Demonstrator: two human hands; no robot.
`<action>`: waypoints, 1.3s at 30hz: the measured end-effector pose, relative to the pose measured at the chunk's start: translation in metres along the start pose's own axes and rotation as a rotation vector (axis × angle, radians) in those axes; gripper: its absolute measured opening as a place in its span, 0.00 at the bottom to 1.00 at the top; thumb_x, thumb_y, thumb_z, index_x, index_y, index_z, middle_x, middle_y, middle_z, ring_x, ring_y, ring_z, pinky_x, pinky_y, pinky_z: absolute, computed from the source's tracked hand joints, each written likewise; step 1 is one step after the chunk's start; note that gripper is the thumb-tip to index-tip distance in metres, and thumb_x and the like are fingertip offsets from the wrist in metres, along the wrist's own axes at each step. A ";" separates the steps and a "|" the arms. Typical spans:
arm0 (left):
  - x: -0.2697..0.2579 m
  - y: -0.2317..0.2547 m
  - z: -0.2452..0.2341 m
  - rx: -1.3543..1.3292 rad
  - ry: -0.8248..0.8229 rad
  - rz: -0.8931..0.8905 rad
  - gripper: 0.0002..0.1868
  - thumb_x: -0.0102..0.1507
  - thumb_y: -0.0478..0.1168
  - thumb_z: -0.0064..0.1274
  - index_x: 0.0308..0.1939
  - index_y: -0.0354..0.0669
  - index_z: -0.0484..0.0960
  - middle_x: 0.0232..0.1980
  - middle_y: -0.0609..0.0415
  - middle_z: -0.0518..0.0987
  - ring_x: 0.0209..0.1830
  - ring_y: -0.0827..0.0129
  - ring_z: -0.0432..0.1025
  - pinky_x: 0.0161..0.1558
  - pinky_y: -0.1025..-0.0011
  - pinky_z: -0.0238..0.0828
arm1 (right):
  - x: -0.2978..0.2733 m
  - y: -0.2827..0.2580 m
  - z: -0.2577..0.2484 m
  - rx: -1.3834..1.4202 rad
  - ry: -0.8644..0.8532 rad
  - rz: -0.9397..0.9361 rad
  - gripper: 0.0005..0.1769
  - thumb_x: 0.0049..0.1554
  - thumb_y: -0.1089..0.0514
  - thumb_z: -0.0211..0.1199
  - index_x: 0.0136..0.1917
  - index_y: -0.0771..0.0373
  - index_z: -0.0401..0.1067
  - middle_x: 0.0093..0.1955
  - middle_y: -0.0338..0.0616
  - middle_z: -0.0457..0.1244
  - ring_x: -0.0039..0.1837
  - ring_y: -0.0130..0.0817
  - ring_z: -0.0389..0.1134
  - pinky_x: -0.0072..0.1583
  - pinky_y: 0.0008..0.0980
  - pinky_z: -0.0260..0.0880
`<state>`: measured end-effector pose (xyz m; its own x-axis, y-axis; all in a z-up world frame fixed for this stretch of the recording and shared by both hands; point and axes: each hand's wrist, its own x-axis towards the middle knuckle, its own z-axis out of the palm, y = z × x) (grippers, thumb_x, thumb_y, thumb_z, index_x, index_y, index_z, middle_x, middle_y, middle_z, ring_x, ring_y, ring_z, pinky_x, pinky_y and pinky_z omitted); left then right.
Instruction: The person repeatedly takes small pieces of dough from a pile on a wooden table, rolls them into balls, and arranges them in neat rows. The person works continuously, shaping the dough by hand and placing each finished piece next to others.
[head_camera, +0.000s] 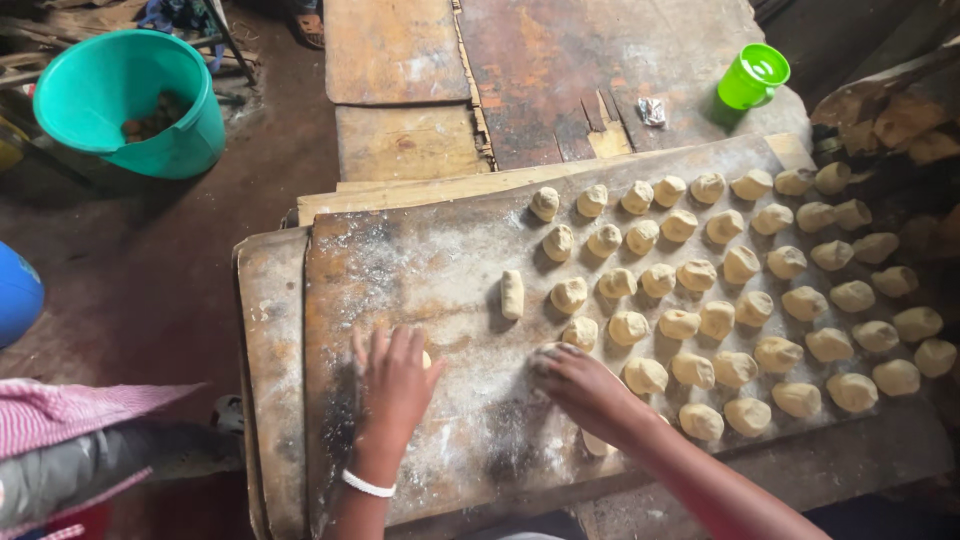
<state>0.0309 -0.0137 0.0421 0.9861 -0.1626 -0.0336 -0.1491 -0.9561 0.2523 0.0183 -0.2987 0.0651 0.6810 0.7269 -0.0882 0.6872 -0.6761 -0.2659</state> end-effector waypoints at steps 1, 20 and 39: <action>0.006 0.008 0.000 -0.031 0.037 0.041 0.29 0.63 0.56 0.56 0.62 0.42 0.77 0.64 0.46 0.75 0.70 0.53 0.62 0.75 0.42 0.45 | 0.004 0.002 -0.006 0.033 0.004 -0.054 0.18 0.55 0.68 0.56 0.58 0.63 0.74 0.63 0.50 0.67 0.69 0.46 0.67 0.73 0.44 0.61; 0.034 0.053 0.077 -0.372 0.326 0.036 0.24 0.62 0.30 0.50 0.63 0.32 0.73 0.68 0.36 0.71 0.69 0.44 0.64 0.69 0.53 0.62 | 0.189 0.156 -0.029 0.263 0.582 0.245 0.14 0.60 0.66 0.58 0.58 0.63 0.77 0.58 0.52 0.70 0.59 0.48 0.73 0.58 0.39 0.76; 0.033 0.048 0.086 -0.415 0.461 0.064 0.31 0.65 0.34 0.48 0.72 0.30 0.60 0.73 0.35 0.65 0.75 0.44 0.59 0.73 0.54 0.56 | 0.225 0.216 0.010 0.118 0.336 0.203 0.09 0.57 0.63 0.66 0.51 0.60 0.82 0.55 0.45 0.73 0.54 0.39 0.75 0.60 0.34 0.76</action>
<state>0.0501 -0.0863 -0.0298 0.9200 -0.0057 0.3919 -0.2594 -0.7584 0.5980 0.3172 -0.2802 -0.0218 0.8579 0.4873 0.1631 0.5101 -0.7690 -0.3853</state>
